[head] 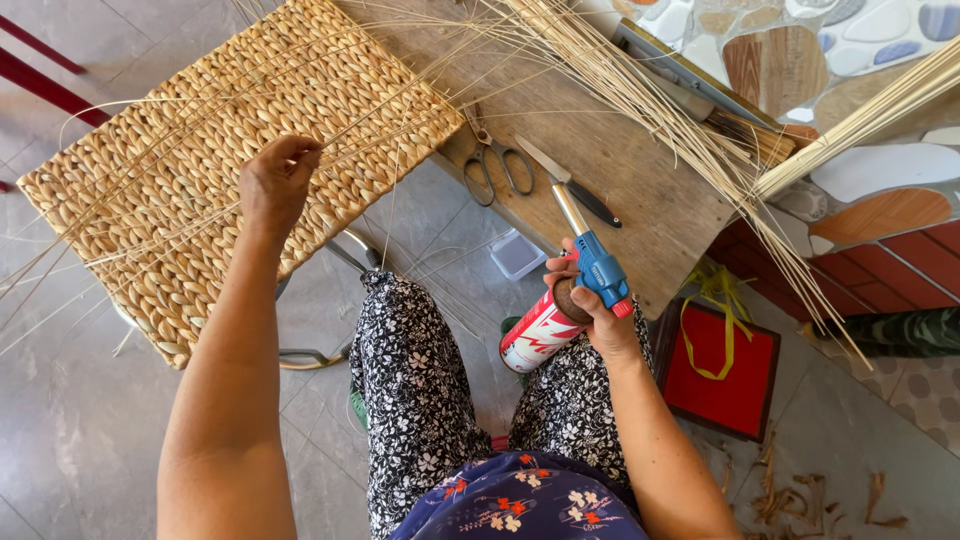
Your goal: The person uses a handheld blowtorch to heat and straighten individual strands of dried plant fiber. They repeatedly pick up a strand, pass the flame along its length, and place it back onto a woven mat resting on a stool. The process is performed one strand at a time.
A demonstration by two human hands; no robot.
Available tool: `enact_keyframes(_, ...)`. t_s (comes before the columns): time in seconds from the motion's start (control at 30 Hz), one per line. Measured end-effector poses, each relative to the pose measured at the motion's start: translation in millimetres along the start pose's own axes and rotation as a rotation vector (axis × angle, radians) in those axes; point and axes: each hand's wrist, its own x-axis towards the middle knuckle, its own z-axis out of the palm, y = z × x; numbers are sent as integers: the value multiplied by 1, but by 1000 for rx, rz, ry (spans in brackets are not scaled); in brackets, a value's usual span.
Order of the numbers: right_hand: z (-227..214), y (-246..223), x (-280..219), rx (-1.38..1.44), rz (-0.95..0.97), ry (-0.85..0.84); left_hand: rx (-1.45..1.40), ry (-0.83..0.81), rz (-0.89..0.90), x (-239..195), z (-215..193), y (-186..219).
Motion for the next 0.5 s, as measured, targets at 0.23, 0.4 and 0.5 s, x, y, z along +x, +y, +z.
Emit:
enact_keyframes(0.23, 2, 0, 1, -11, 16, 9, -21, 14, 119, 15, 17, 20)
enact_keyframes(0.4, 0, 1, 1, -7, 18, 13, -29, 29, 57, 25, 28, 31)
enact_keyframes(0.5, -4, 5, 1, -3, 23, 16, 29, -12, -22, 26, 34, 38)
